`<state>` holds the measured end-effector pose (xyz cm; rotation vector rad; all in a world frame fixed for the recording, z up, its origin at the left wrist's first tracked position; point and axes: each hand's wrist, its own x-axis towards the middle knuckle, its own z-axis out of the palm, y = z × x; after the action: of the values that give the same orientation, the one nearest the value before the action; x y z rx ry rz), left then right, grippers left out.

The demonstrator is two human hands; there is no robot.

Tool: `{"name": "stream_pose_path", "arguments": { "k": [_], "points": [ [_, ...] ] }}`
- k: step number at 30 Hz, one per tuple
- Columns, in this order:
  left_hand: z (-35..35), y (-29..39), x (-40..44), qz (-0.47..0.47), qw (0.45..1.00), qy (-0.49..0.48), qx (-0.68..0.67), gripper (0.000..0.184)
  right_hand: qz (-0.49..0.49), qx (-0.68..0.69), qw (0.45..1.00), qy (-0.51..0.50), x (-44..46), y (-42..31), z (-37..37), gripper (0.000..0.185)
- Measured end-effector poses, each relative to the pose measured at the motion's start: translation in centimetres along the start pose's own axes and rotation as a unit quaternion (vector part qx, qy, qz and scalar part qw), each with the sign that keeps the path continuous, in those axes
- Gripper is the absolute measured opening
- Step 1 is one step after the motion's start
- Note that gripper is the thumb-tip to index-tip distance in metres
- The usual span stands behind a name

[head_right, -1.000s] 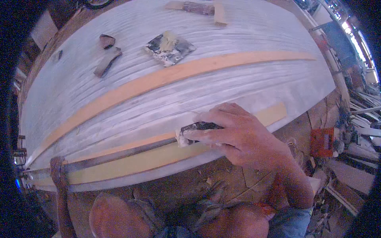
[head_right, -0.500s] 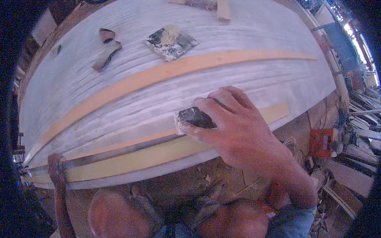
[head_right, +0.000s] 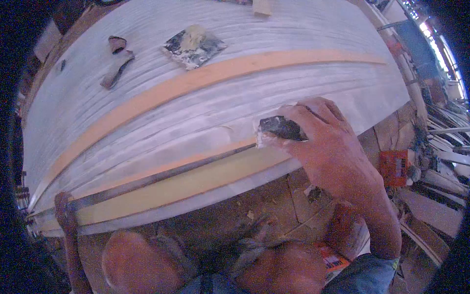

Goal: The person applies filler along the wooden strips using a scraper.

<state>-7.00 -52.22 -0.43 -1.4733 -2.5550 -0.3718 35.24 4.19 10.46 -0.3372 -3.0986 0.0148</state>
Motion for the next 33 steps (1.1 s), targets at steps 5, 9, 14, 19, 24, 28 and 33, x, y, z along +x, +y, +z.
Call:
{"name": "stream_pose_path", "arguments": {
  "k": [5, 9, 14, 19, 24, 28, 33],
  "points": [
    [0.0, 0.1, 0.1, -0.006, 1.000, -0.002, -0.001, 0.031, -0.038, 0.065, 0.997, -0.005, 0.6, -0.1, -0.7, 0.050],
    [-0.1, 0.3, 0.2, -0.052, 0.998, -0.036, 0.015, 0.031, -0.092, 0.169, 0.981, 0.016, 2.7, -4.2, 1.5, 0.054],
    [-0.4, 2.1, 1.1, -0.015, 1.000, -0.014, -0.006, 0.030, -0.084, 0.145, 0.986, 0.018, 4.5, -5.7, 2.5, 0.050],
    [0.8, -1.4, -0.7, -0.012, 0.999, -0.014, 0.045, 0.030, 0.014, -0.004, 1.000, 0.006, 2.6, -3.3, 0.9, 0.048],
    [0.6, -2.6, -1.0, -0.033, 0.999, -0.009, -0.019, 0.029, 0.154, 0.206, 0.946, 0.198, -4.2, -0.4, -0.6, 0.042],
    [1.2, -0.2, 0.9, -0.014, 0.998, -0.050, 0.032, 0.034, 0.303, 0.223, 0.909, 0.180, -12.3, -0.9, 1.4, 0.036],
    [-0.8, 5.4, 4.9, -0.115, 0.988, -0.105, 0.015, 0.036, 0.450, 0.273, 0.846, 0.082, -22.0, -1.2, 11.1, 0.038]
  ]
}}
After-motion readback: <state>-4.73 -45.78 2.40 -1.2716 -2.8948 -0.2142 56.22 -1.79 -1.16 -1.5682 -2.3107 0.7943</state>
